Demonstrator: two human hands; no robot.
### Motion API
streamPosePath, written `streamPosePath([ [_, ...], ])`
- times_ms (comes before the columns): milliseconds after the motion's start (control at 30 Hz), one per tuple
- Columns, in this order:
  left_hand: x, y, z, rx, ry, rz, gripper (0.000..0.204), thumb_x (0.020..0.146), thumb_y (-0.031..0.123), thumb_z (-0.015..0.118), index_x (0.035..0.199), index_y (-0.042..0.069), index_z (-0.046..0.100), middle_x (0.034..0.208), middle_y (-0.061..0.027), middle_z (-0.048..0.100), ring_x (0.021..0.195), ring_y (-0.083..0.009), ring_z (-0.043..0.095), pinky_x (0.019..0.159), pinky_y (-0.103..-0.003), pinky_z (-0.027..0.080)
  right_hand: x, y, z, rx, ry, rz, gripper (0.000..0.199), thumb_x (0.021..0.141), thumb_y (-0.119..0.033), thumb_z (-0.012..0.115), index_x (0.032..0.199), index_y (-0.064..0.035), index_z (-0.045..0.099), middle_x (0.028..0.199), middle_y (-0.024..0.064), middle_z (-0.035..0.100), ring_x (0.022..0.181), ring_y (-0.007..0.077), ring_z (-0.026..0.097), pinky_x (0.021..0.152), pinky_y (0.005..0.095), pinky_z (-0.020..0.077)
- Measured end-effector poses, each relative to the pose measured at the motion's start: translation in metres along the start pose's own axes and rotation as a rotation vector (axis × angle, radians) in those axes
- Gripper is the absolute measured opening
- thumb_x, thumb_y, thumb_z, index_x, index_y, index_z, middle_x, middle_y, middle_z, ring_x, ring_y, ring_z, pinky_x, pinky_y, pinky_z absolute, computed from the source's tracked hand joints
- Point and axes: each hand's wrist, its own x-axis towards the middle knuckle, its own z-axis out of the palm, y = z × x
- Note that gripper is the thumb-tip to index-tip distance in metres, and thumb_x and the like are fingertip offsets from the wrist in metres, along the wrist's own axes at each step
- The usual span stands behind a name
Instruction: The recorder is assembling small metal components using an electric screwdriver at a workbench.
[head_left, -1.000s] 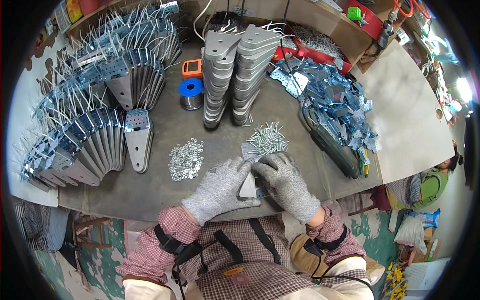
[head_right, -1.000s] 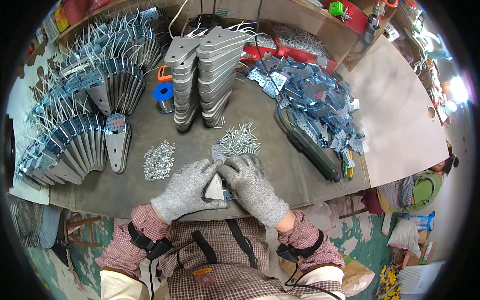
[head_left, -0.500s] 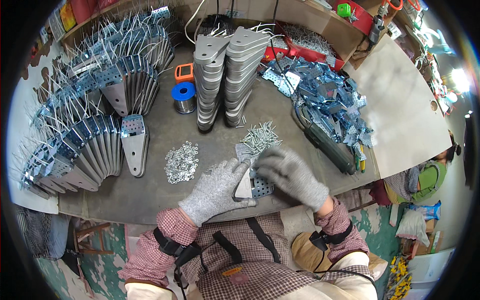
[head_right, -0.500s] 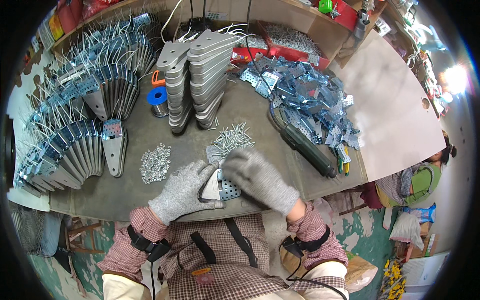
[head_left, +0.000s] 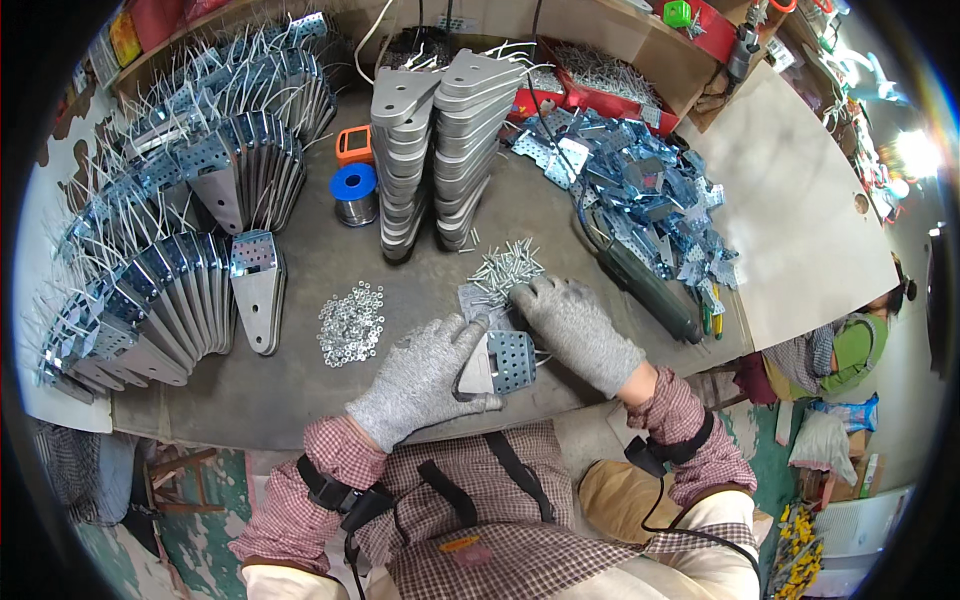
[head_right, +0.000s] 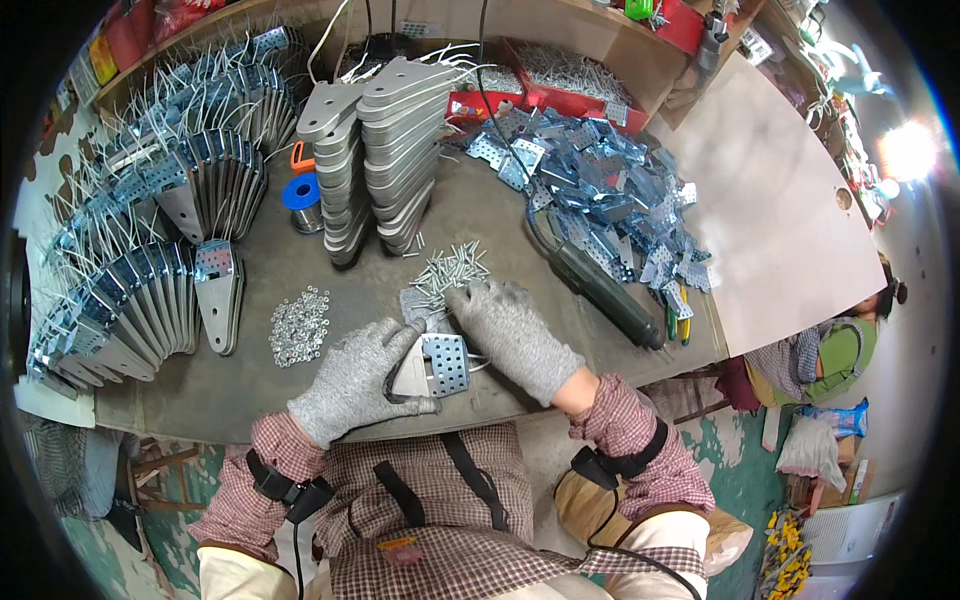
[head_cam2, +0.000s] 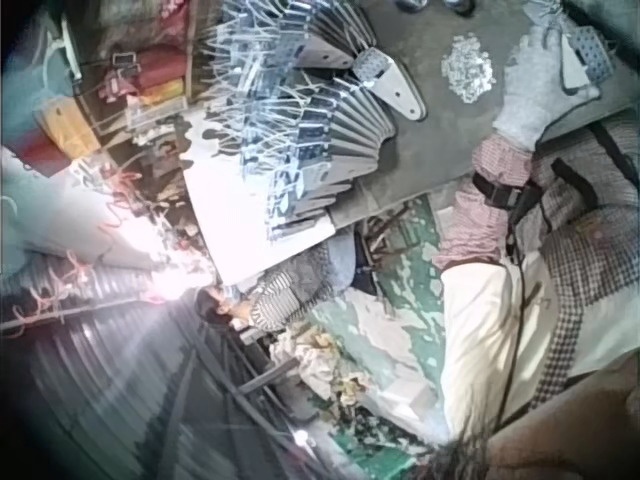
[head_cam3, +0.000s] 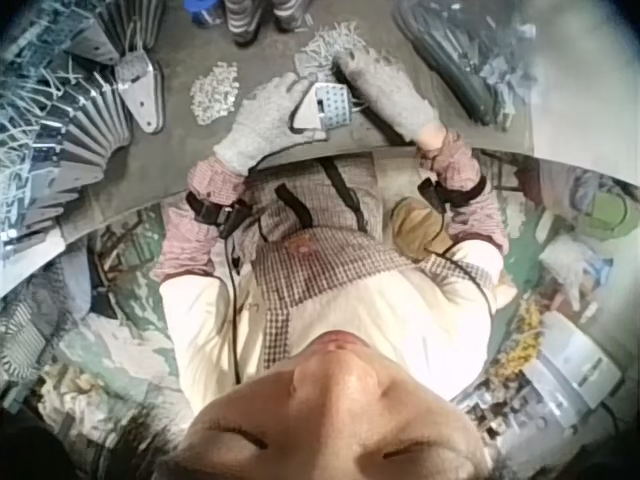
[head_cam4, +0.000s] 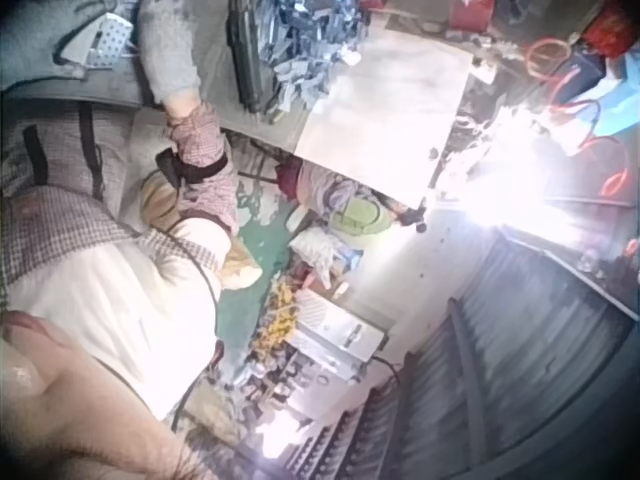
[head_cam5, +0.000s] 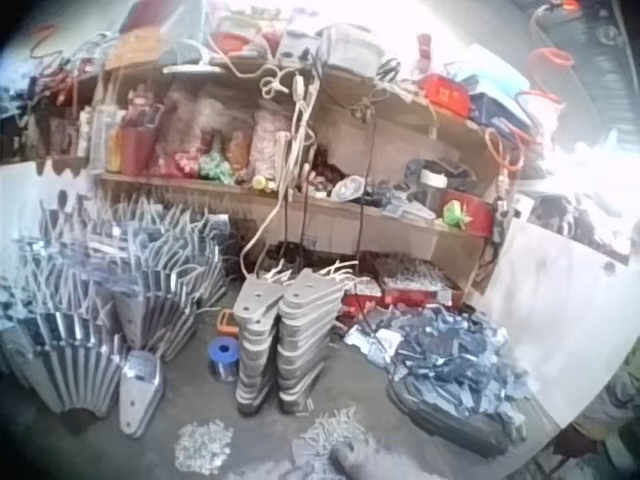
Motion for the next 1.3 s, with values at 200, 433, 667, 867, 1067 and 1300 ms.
streamPosePath([
  [200, 0.002, 0.005, 0.004, 0.027, -0.014, -0.047, 0.095, 0.081, 0.062, 0.075, 0.157, 0.017, 0.04, 0.121, -0.0163, 0.053, 0.114, -0.035, 0.06, 0.095, -0.047, 0.053, -0.03, -0.01, -0.026, 0.635, 0.22, 0.119, 0.026, 0.086, -0.006, 0.07, 0.111, -0.0046, 0.07, 0.102, 0.0135, 0.068, 0.092, 0.0312, 0.069, 0.083, 0.0405, 0.0555],
  [433, 0.002, 0.004, 0.006, 0.087, 0.066, -0.013, 0.092, 0.082, 0.06, 0.075, 0.157, 0.018, 0.041, 0.12, -0.0159, 0.054, 0.112, -0.0332, 0.061, 0.094, -0.045, 0.054, -0.055, -0.049, 0.007, 0.549, 0.151, 0.015, 0.029, 0.088, -0.009, 0.068, 0.117, -0.0104, 0.069, 0.104, 0.0103, 0.066, 0.091, 0.0307, 0.069, 0.078, 0.0413, 0.0562],
  [667, 0.005, 0.01, 0.001, 0.075, 0.018, -0.069, 0.091, 0.081, 0.058, 0.077, 0.155, 0.019, 0.044, 0.117, -0.0147, 0.054, 0.11, -0.0326, 0.061, 0.093, -0.046, 0.054, -0.054, -0.052, 0.007, 0.508, 0.139, -0.018, 0.033, 0.084, -0.007, 0.068, 0.117, -0.0099, 0.069, 0.105, 0.0095, 0.066, 0.097, 0.031, 0.067, 0.083, 0.0423, 0.0542],
  [867, -0.001, 0.022, -0.002, 0.017, 0.068, -0.156, 0.085, 0.084, 0.05, 0.079, 0.152, 0.011, 0.046, 0.121, -0.0151, 0.057, 0.112, -0.0303, 0.063, 0.095, -0.043, 0.054, -0.064, -0.063, 0.015, 0.489, 0.16, 0.011, 0.035, 0.086, -0.006, 0.066, 0.121, -0.0048, 0.066, 0.117, 0.0126, 0.062, 0.109, 0.0338, 0.061, 0.098, 0.0464, 0.048],
  [1067, -0.005, 0.071, 0.009, -1.241, -0.133, -0.443, 0.05, 0.093, 0.024, 0.076, 0.134, 0.001, 0.061, 0.12, -0.0083, 0.068, 0.109, -0.016, 0.064, 0.1, -0.033, 0.053, -0.105, -0.085, 0.031, 0.951, 0.358, 0.262, 0.08, 0.091, -0.012, 0.07, 0.152, 0.0102, 0.024, 0.135, 0.0322, 0.055, 0.121, 0.0461, 0.059, 0.102, 0.0482, 0.0501],
  [1300, 0.236, -0.003, 0.037, -0.262, 0.502, -0.143, 0.036, 0.093, 0.018, 0.063, 0.123, -0.002, 0.062, 0.127, -0.0237, 0.061, 0.117, -0.0386, 0.06, 0.102, -0.044, 0.05, -0.1, -0.024, 0.037, 0.557, 0.614, 0.523, 0.05, 0.097, -0.006, 0.059, 0.142, 0.0089, 0.043, 0.118, 0.0305, 0.062, 0.105, 0.0447, 0.064, 0.09, 0.0472, 0.0537],
])
